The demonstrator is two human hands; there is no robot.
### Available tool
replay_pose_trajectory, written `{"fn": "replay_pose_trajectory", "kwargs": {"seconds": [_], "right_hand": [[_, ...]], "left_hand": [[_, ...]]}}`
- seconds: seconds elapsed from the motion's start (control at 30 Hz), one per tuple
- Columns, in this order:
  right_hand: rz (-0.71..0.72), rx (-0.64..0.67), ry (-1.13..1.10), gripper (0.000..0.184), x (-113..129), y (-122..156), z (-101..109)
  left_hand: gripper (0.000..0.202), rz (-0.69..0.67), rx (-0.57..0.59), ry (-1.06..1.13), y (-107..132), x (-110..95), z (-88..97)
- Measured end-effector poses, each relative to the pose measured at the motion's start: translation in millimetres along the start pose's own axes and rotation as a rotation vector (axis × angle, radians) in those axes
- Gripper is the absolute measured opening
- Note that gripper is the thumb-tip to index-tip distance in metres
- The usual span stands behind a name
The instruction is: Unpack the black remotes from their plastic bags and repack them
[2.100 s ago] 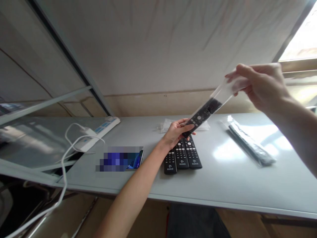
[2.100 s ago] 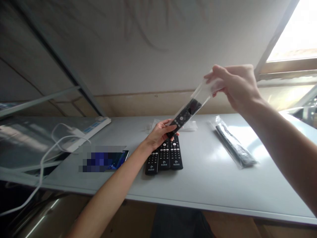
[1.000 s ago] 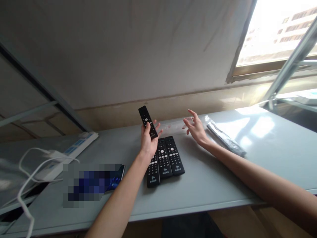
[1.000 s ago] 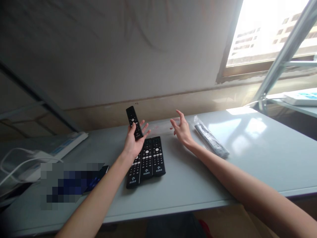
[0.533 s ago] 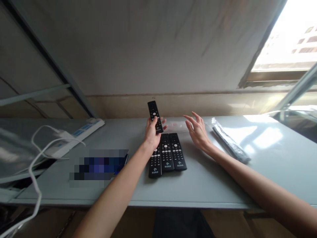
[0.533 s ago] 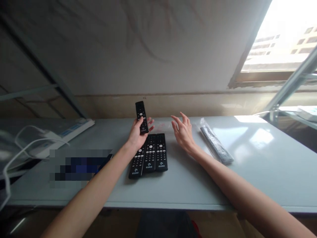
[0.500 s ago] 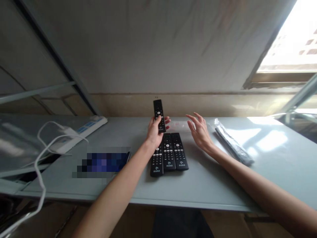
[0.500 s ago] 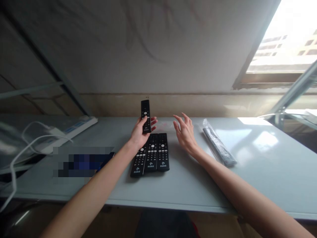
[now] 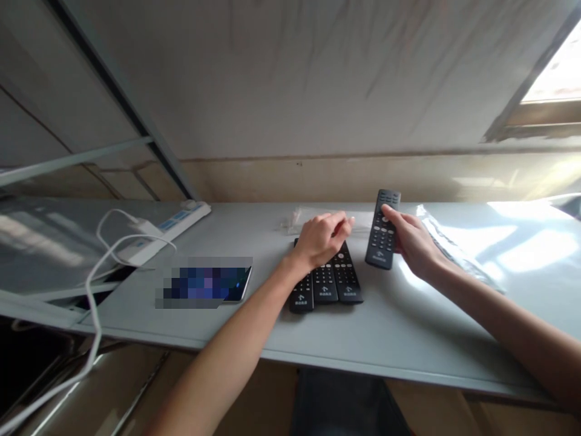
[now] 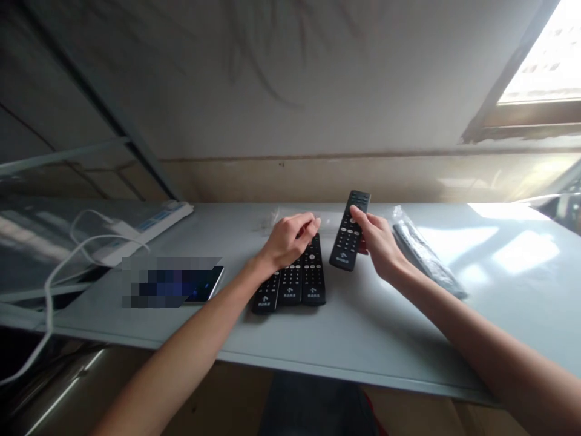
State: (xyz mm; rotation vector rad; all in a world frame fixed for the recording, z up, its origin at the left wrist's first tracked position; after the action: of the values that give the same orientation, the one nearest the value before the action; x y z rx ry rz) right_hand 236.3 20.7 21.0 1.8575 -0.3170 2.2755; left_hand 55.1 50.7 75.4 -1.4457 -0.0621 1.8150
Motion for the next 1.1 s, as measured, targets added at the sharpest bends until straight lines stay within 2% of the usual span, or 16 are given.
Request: {"fn": "replay_pose_trajectory", "kwargs": {"seconds": [0.1, 0.23, 0.4, 0.57, 0.67, 0.77, 0.9, 1.0, 1.1], "right_hand": [[-0.113, 0.141, 0.202, 0.063, -18.1, 2.3, 1.2], [-0.006, 0.287, 0.416, 0.066, -17.7, 9.3, -14.9], [0.074, 0.304, 0.604, 0.068, -22.7, 13.2, -22.3], [0.203, 0.221, 0.914, 0.080, -14.4, 11.9, -21.2], [0.290, 0.187, 0.983, 0.085, -6.8, 13.1, -25.3], [0.291, 0.160, 0.971, 0.086, -6.3, 13.0, -25.4], [0.257, 0.050, 0.893, 0.085, -2.8, 11.9, -13.7], [0.219, -0.050, 0.816, 0.082, 2.4, 11.5, 0.4], [0.202, -0.090, 0.740, 0.079, 7.7, 10.7, 9.3]], "left_hand": [[0.042, -0.057, 0.038, -0.242, 1.8, -0.8, -0.8], [0.044, -0.031, 0.168, -0.392, 6.4, 9.2, -13.4], [0.034, -0.048, 0.241, -0.427, 10.0, 10.7, -23.5], [0.032, -0.046, 0.294, -0.431, 12.1, 15.7, -29.3], [0.031, -0.036, 0.279, -0.415, 12.3, 19.0, -28.0], [0.028, -0.035, 0.271, -0.387, 12.3, 20.4, -27.9], [0.038, -0.053, 0.262, -0.383, 11.0, 18.8, -27.3], [0.040, -0.102, 0.211, -0.387, 9.2, 13.0, -20.0], [0.037, -0.145, 0.144, -0.372, 8.4, 10.6, -7.8]]}}
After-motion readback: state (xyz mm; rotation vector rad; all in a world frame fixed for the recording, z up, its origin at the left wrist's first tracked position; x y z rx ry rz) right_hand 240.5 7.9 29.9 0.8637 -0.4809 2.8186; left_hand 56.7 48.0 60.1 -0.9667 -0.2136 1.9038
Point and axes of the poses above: each hand's wrist, its own y-axis away from the middle knuckle, its own z-axis out of the back of the hand, x = y × z, the point moved 10 cm from there along -y, towards the middle knuckle, and after that the axes turned 8 degrees about y, right-handed, at the moved point
